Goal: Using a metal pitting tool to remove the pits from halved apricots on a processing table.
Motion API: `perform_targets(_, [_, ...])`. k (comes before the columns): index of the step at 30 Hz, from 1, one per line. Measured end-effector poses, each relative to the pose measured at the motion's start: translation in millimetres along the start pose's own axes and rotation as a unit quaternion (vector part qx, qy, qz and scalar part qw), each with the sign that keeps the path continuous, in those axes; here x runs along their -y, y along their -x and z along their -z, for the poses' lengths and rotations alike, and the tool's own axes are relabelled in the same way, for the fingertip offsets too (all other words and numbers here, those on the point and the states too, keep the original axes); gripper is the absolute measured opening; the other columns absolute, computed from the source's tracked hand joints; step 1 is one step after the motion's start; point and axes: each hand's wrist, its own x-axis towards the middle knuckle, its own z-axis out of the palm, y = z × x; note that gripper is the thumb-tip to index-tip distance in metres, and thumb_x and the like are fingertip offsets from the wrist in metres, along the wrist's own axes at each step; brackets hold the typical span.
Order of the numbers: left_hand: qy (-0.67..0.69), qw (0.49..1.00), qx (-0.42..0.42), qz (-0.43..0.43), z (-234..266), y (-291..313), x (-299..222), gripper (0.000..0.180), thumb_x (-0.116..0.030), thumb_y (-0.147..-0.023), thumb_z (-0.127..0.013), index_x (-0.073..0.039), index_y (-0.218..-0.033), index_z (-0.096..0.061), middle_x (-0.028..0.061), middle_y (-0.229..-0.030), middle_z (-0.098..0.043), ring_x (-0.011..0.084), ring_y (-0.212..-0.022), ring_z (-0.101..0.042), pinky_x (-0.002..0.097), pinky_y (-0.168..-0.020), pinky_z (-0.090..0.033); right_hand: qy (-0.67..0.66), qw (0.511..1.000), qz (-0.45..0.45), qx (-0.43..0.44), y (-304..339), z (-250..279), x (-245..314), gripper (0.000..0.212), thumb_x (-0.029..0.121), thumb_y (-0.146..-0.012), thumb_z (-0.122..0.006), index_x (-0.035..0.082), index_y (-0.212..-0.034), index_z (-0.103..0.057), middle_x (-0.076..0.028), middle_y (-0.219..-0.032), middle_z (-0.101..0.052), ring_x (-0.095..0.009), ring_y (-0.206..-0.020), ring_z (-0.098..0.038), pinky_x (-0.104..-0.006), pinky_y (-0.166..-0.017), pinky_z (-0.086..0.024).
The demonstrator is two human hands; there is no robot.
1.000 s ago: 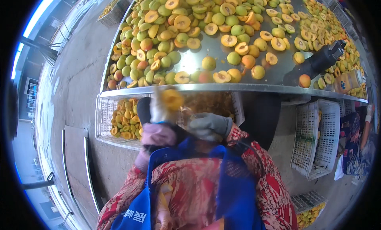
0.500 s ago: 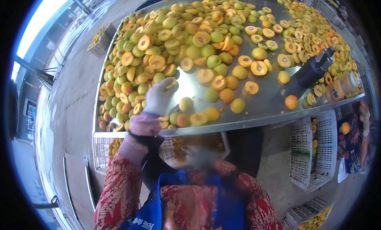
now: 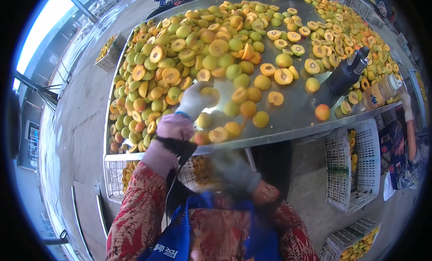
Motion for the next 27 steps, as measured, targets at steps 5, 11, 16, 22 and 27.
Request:
perform_targets(5, [0.141,0.979,0.049,-0.141,21.6,107.2,55.1,0.030,-0.007,-0.077,-0.062,-0.001,-0.106,-0.060,0.0084,-0.095,-0.062,0.0163,-0.085,-0.060,0.0283,-0.074,-0.050,-0.216,0.956,-0.049,-0.191,-34.2,-29.0,13.4,0.031,0.009,-0.093,-0.052,0.001,-0.122,-0.052,-0.017,-0.112,-0.059,-0.024,-0.105,-0.057,-0.0309,-0.093,-0.045])
perform_targets(11, [0.427,0.865,-0.259,0.056,-31.8,203.1,102.7,0.028,-0.020,-0.087,-0.058,-0.003,-0.109,-0.059,0.0107,-0.098,-0.059,0.0192,-0.082,-0.058,0.0290,-0.068,-0.049,-0.188,0.975,-0.059,-0.105,-47.9,-110.1,-19.4,0.038,0.025,-0.089,-0.059,0.003,-0.119,-0.050,-0.020,-0.107,-0.061,-0.030,-0.101,-0.060,-0.0373,-0.084,-0.047])
perform_targets(16, [0.647,0.694,-0.268,0.168,-30.0,216.7,131.7,0.048,-0.044,-0.096,-0.044,0.001,-0.108,-0.058,0.0121,-0.087,-0.061,0.0212,-0.075,-0.060,0.0321,-0.068,-0.052,-0.006,0.996,-0.085,-0.028,-37.4,-118.8,-1.8,0.029,0.016,-0.089,-0.058,0.000,-0.112,-0.050,-0.014,-0.086,-0.059,-0.022,-0.077,-0.057,-0.0356,-0.070,-0.046])
perform_targets(22, [0.564,0.764,-0.254,0.184,-18.8,223.9,113.1,0.060,-0.053,-0.096,-0.038,0.003,-0.097,-0.060,0.0162,-0.092,-0.063,0.0253,-0.080,-0.061,0.0347,-0.073,-0.052,0.113,0.988,-0.098,0.046,-24.6,-124.4,-8.1,0.027,0.022,-0.087,-0.057,0.000,-0.099,-0.048,-0.027,-0.082,-0.060,-0.043,-0.079,-0.060,-0.0459,-0.068,-0.045])
perform_targets(27, [0.663,0.697,-0.215,0.171,-22.2,221.4,112.1,0.064,-0.053,-0.097,-0.032,0.004,-0.097,-0.062,0.0156,-0.096,-0.063,0.0244,-0.087,-0.060,0.0351,-0.080,-0.050,0.091,0.991,-0.096,0.024,-23.6,-132.6,-15.7,0.024,0.020,-0.086,-0.056,0.000,-0.098,-0.048,-0.026,-0.080,-0.061,-0.043,-0.076,-0.061,-0.0457,-0.067,-0.046])
